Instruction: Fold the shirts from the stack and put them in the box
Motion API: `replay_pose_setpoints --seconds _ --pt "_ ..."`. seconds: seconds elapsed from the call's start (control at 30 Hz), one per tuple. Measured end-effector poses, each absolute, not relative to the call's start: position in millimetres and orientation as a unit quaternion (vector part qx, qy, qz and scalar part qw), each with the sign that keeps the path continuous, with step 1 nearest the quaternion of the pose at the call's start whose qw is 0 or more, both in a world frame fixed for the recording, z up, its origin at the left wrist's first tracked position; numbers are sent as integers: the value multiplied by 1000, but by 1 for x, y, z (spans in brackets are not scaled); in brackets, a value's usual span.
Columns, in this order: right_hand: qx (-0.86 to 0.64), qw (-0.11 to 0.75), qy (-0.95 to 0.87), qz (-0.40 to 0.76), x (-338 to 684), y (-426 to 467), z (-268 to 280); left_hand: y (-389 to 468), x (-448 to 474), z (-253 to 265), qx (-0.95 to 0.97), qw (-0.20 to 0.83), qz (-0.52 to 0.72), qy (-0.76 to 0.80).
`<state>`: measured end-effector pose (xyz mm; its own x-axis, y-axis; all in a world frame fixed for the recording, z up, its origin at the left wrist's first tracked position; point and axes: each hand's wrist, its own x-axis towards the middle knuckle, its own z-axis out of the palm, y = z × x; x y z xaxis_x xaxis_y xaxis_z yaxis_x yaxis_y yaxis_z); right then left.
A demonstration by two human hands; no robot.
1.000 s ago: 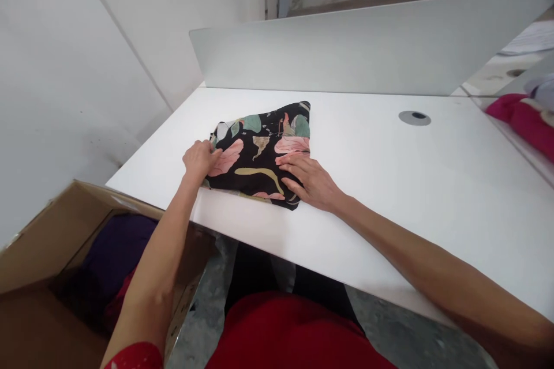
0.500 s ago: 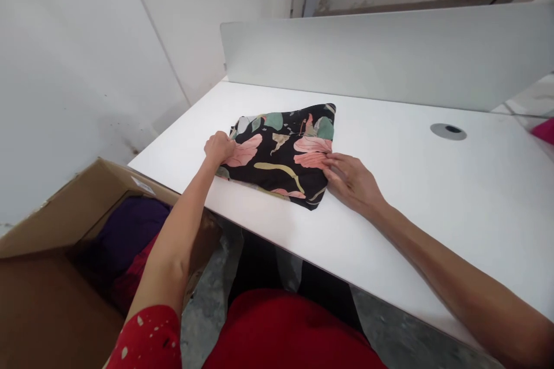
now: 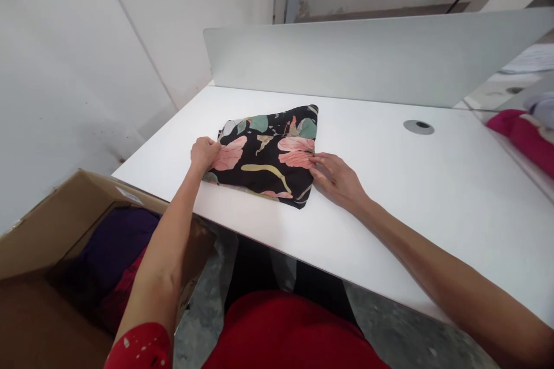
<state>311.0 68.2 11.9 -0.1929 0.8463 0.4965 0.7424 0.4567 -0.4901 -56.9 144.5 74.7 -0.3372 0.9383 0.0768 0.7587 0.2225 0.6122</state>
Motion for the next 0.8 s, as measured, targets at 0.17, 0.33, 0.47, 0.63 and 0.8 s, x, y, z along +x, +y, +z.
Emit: replay_pose_setpoints --seconds 0.17,0.33,0.47,0.63,0.8 --pt "-563 355 -736 124 310 67 21 139 -52 85 552 65 135 820" --pt "-626 343 -680 165 302 75 31 134 -38 89 575 44 75 813" --pt "-646 340 -662 170 290 83 39 139 -33 88 585 54 47 808" --pt "-690 312 -620 207 284 94 46 144 -37 86 574 98 73 810" --pt "-736 262 -588 207 279 116 59 142 -37 85 549 158 119 812"
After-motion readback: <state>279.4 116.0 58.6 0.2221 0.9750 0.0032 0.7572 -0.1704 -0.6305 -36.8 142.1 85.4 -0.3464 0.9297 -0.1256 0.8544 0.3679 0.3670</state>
